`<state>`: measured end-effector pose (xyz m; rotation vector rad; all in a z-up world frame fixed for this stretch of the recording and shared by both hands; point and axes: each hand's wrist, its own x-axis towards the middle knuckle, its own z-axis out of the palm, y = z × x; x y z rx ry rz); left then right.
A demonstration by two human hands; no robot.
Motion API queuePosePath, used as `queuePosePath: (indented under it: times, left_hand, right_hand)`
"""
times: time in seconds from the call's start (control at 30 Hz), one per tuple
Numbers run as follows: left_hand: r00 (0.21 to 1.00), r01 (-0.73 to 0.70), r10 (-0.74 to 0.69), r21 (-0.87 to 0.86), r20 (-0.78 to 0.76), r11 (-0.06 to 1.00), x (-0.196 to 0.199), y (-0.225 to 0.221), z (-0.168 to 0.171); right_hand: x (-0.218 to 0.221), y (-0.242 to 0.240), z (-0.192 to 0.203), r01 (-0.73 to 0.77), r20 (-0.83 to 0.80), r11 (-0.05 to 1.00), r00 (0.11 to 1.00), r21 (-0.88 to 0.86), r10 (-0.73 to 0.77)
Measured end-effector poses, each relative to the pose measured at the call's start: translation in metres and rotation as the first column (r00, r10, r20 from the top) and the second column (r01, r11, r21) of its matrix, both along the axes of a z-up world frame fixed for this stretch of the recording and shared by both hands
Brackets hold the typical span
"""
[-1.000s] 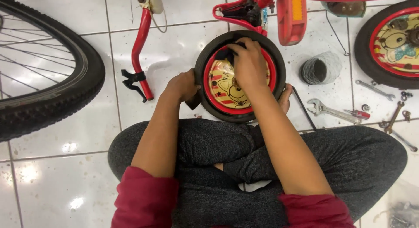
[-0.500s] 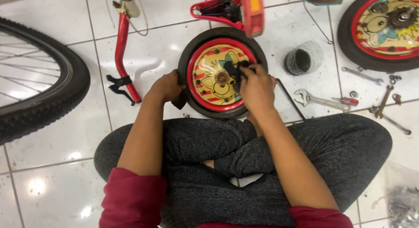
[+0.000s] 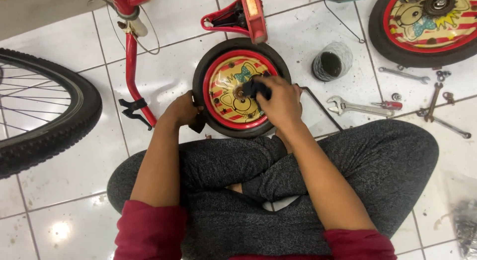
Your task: Scrubbing the rim of a small bicycle wheel with a cloth to clean it.
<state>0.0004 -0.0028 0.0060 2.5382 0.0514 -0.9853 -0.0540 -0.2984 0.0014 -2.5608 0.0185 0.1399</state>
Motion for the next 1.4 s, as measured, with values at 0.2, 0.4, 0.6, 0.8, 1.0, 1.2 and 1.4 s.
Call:
queuePosePath:
  times: [0.2, 0.4, 0.6, 0.8, 1.0, 1.2, 1.4]
  left_hand:
    - [1.0, -0.011, 0.011, 0.003, 0.015, 1.0, 0.0, 0.004, -0.009]
    - [0.999, -0.032, 0.032, -0.014, -0.01, 0.999, 0.003, 0.004, -0.008]
    - [1.0, -0.024, 0.024, -0.019, -0.016, 1.0, 0.003, 0.002, -0.002]
    - [1.0, -0.014, 0.013, -0.045, -0.019, 0.999, 0.0, 0.003, -0.007]
    - [1.0, 0.002, -0.003, -0.031, -0.027, 1.0, 0.002, -0.001, 0.005]
    - [1.0, 0.007, -0.007, -0.018, -0.004, 1.0, 0.002, 0.004, -0.016]
    - [0.999, -0.037, 0.036, -0.05, -0.01, 0.998, 0.004, 0.008, -0.028]
  right_hand:
    - [0.008, 0.026, 0.036, 0.155, 0.285, 0.952, 0.93, 0.265, -0.231]
    - [0.003, 0.031, 0.015, -0.024, 0.272, 0.994, 0.962, 0.107, -0.006]
    - [0.0, 0.009, 0.01, -0.032, -0.048, 0.996, 0.998, -0.083, 0.028]
    - [-0.007, 0.003, 0.047, 0.074, -0.007, 0.993, 0.997, 0.097, -0.073]
    - [-0.016, 0.026, -0.006, -0.002, 0.206, 1.0, 0.978, 0.001, 0.002]
    - [-0.055, 0.044, 0.025, 0.029, 0.132, 0.902, 0.987, 0.431, -0.095]
    - [-0.06, 0.047, 0.015, -0.313, -0.054, 0.934, 0.95, -0.171, 0.308]
